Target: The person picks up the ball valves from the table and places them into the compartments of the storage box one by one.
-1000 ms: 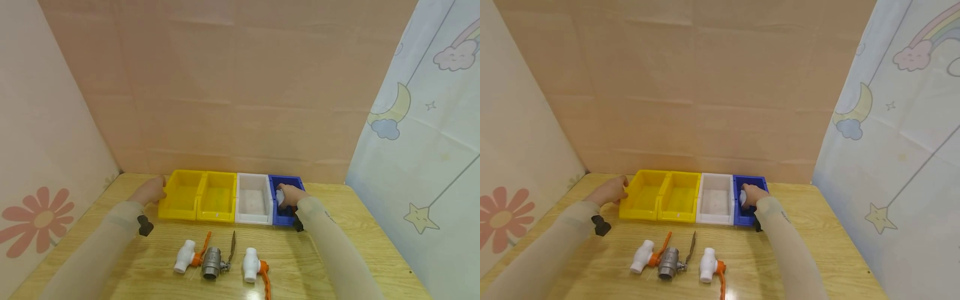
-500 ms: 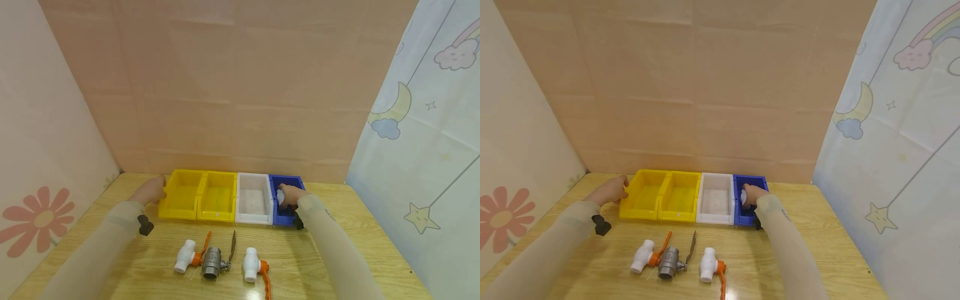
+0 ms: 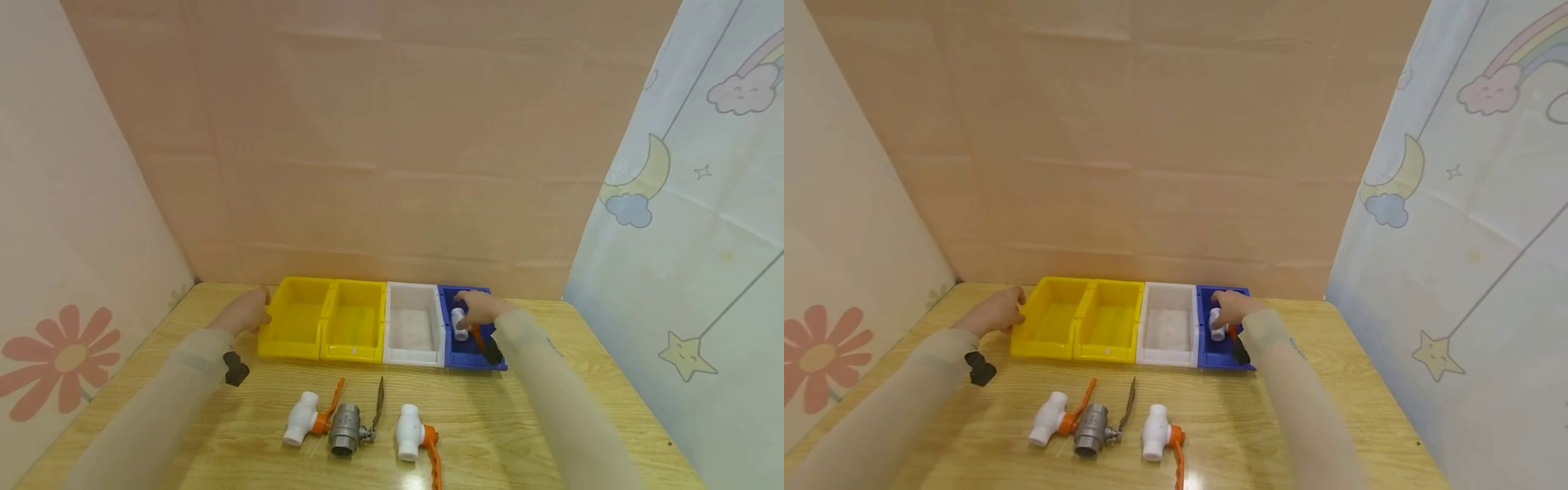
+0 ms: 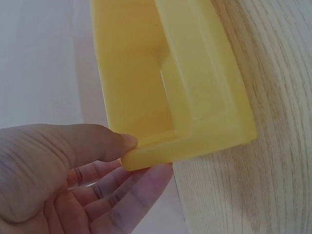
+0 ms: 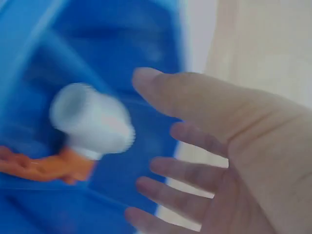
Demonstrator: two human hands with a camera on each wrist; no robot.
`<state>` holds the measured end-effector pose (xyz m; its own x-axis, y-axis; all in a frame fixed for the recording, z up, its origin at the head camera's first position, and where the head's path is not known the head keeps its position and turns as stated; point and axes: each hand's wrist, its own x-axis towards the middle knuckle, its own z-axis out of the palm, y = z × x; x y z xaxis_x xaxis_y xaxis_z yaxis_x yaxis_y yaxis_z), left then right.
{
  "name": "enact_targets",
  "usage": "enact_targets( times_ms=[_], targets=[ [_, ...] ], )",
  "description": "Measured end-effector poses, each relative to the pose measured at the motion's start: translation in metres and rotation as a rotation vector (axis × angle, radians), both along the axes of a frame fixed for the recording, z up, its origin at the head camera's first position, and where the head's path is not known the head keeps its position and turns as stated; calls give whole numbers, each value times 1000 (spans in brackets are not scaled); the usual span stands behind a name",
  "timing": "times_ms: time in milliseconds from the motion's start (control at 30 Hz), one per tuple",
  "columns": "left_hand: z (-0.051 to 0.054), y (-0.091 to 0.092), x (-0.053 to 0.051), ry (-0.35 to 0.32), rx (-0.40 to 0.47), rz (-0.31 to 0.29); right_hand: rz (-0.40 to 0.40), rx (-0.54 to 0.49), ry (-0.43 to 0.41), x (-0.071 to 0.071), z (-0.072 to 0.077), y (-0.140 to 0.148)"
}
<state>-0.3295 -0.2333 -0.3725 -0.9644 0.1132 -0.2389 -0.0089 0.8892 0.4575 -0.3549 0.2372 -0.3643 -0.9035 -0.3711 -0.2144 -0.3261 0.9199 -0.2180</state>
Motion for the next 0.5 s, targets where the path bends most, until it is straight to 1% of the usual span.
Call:
enact_targets(
  times_ms=[133,267,333,400,467,500],
  targets=[
    [2,1,2,-3,5,0,119,-117,115,6,18,4],
    [1,0,3,15,-2,-14,185,-173,199,17,37,1],
    [1,0,2,25,-4,-20,190,-176,222,25,44,-3],
    [0,0,2,29,-2,-23,203,-173,242,33,49,-8],
    [-1,-1,2,30,-2,-27,221,-172,242,43,51,-14],
    [-1,-1,2,30,-2,-27,224,-162,228,48,51,-18]
  ],
)
